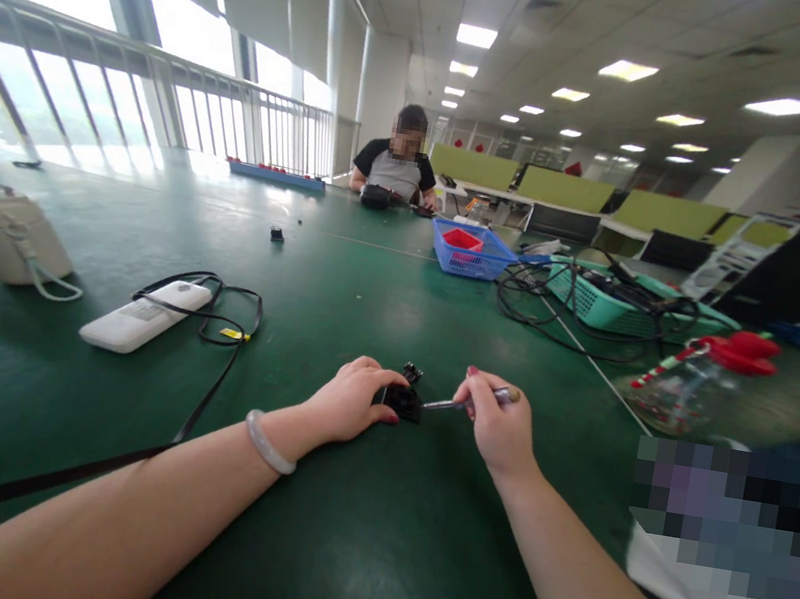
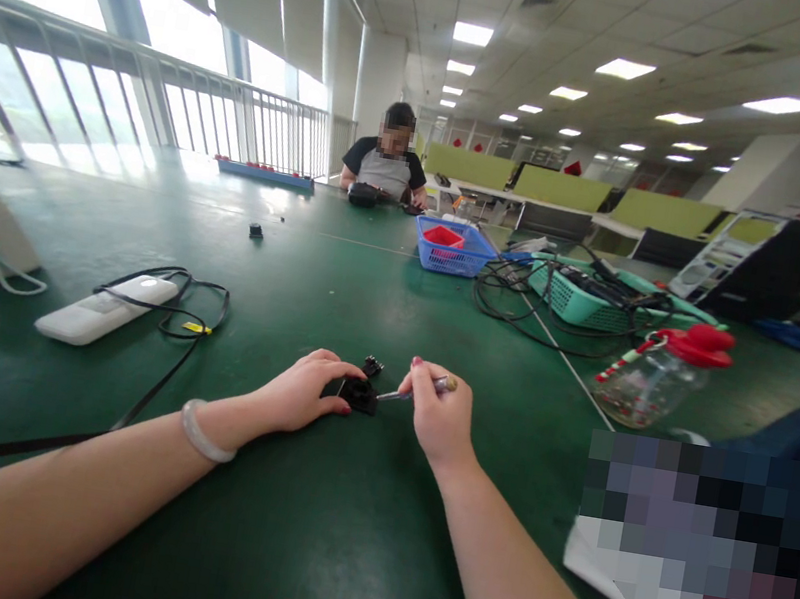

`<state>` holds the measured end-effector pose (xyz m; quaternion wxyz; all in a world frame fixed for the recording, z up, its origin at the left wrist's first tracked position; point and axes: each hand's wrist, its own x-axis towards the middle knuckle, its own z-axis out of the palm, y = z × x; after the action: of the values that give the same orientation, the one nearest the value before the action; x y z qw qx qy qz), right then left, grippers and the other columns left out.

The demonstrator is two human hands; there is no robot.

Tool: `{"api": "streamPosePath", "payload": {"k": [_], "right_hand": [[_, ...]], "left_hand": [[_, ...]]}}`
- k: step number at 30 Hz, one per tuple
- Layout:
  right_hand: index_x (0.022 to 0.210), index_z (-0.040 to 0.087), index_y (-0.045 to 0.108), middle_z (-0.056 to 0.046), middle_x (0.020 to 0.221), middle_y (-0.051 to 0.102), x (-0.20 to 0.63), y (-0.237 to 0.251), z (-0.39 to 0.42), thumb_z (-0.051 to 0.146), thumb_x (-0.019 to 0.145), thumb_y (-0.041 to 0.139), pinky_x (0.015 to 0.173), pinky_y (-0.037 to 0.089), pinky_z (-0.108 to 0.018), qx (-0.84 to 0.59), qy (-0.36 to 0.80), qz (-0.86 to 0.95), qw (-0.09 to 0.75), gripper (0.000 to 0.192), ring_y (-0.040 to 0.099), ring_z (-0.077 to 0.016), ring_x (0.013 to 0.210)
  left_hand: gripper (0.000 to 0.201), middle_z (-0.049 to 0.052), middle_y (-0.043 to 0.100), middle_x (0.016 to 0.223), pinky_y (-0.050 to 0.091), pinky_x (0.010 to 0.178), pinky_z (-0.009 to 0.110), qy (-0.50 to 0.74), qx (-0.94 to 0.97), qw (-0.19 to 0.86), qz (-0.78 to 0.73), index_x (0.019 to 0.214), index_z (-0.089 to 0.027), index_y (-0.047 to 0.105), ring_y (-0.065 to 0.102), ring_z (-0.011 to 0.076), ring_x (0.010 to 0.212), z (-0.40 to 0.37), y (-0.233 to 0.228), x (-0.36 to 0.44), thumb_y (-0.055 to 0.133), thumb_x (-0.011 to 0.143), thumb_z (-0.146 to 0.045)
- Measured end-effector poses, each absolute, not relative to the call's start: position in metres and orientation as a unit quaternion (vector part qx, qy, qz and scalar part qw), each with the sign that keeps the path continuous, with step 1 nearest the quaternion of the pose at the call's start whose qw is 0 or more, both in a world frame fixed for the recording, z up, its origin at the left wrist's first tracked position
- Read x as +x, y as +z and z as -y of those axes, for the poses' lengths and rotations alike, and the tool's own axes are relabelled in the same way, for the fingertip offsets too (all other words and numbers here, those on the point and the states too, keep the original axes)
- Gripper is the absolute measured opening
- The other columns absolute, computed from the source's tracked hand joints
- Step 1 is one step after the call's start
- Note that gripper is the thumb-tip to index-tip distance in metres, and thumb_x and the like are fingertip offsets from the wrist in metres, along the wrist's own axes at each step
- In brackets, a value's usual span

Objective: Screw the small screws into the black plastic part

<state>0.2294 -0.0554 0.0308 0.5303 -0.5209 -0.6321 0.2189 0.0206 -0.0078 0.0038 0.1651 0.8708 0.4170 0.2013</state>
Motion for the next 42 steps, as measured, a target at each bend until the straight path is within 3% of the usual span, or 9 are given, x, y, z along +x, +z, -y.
{"api": "streamPosePath", "payload": {"k": [11, 17, 24, 28, 33, 42], "right_hand": [[0.056, 0.019, 0.060, 0.001, 0.054, 0.051, 0.227, 0.031, 0.053, 0.034, 0.093, 0.045, 0.056, 0.036, -0.028, -0.500, 0.232, 0.700, 0.455, 0.042, 0.049, -0.0140, 0.054], [0.055, 0.020, 0.059, 0.001, 0.052, 0.050, 0.227, 0.033, 0.061, 0.038, 0.093, 0.045, 0.056, 0.037, -0.029, -0.482, 0.212, 0.687, 0.500, 0.045, 0.048, -0.0149, 0.053], [0.060, 0.022, 0.061, -0.001, 0.062, 0.063, 0.211, 0.036, 0.063, 0.033, 0.094, 0.045, 0.076, 0.041, -0.034, -0.455, 0.129, 0.787, 0.397, 0.039, 0.058, -0.0173, 0.066], [0.059, 0.023, 0.061, -0.001, 0.061, 0.063, 0.212, 0.037, 0.064, 0.034, 0.094, 0.044, 0.078, 0.041, -0.034, -0.437, 0.127, 0.787, 0.416, 0.040, 0.058, -0.0175, 0.065], [0.058, 0.022, 0.061, -0.002, 0.058, 0.058, 0.222, 0.036, 0.066, 0.038, 0.094, 0.044, 0.068, 0.044, -0.033, -0.467, 0.136, 0.722, 0.491, 0.042, 0.055, -0.0179, 0.061], [0.057, 0.021, 0.059, 0.000, 0.057, 0.058, 0.217, 0.030, 0.055, 0.037, 0.094, 0.043, 0.062, 0.040, -0.029, -0.503, 0.147, 0.731, 0.436, 0.044, 0.054, -0.0152, 0.058]], "left_hand": [[0.046, 0.005, 0.067, 0.117, 0.041, 0.104, 0.039, 0.193, 0.873, 0.174, -0.412, 0.124, -0.028, 0.062, 0.052, 0.0262, 0.116, 0.008, 0.006, 0.021, 0.072, 0.078, -0.030], [0.048, 0.005, 0.067, 0.114, 0.043, 0.102, 0.042, 0.199, 0.875, 0.162, -0.410, 0.122, -0.029, 0.062, 0.052, 0.0276, 0.115, 0.008, 0.006, 0.021, 0.074, 0.076, -0.033], [0.050, 0.006, 0.068, 0.109, 0.045, 0.098, 0.039, 0.217, 0.883, 0.142, -0.390, 0.121, -0.026, 0.063, 0.055, 0.0263, 0.109, 0.009, 0.003, 0.020, 0.077, 0.074, -0.036], [0.047, 0.005, 0.068, 0.109, 0.045, 0.097, 0.039, 0.219, 0.887, 0.133, -0.384, 0.121, -0.026, 0.062, 0.055, 0.0259, 0.108, 0.010, 0.003, 0.020, 0.075, 0.077, -0.035], [0.046, 0.006, 0.068, 0.110, 0.045, 0.098, 0.040, 0.217, 0.885, 0.133, -0.390, 0.121, -0.026, 0.062, 0.056, 0.0265, 0.110, 0.012, 0.005, 0.020, 0.073, 0.077, -0.036], [0.050, 0.006, 0.065, 0.121, 0.045, 0.101, 0.038, 0.214, 0.889, 0.171, -0.366, 0.129, -0.026, 0.055, 0.059, 0.0244, 0.112, 0.014, 0.007, 0.020, 0.069, 0.081, -0.033]]}}
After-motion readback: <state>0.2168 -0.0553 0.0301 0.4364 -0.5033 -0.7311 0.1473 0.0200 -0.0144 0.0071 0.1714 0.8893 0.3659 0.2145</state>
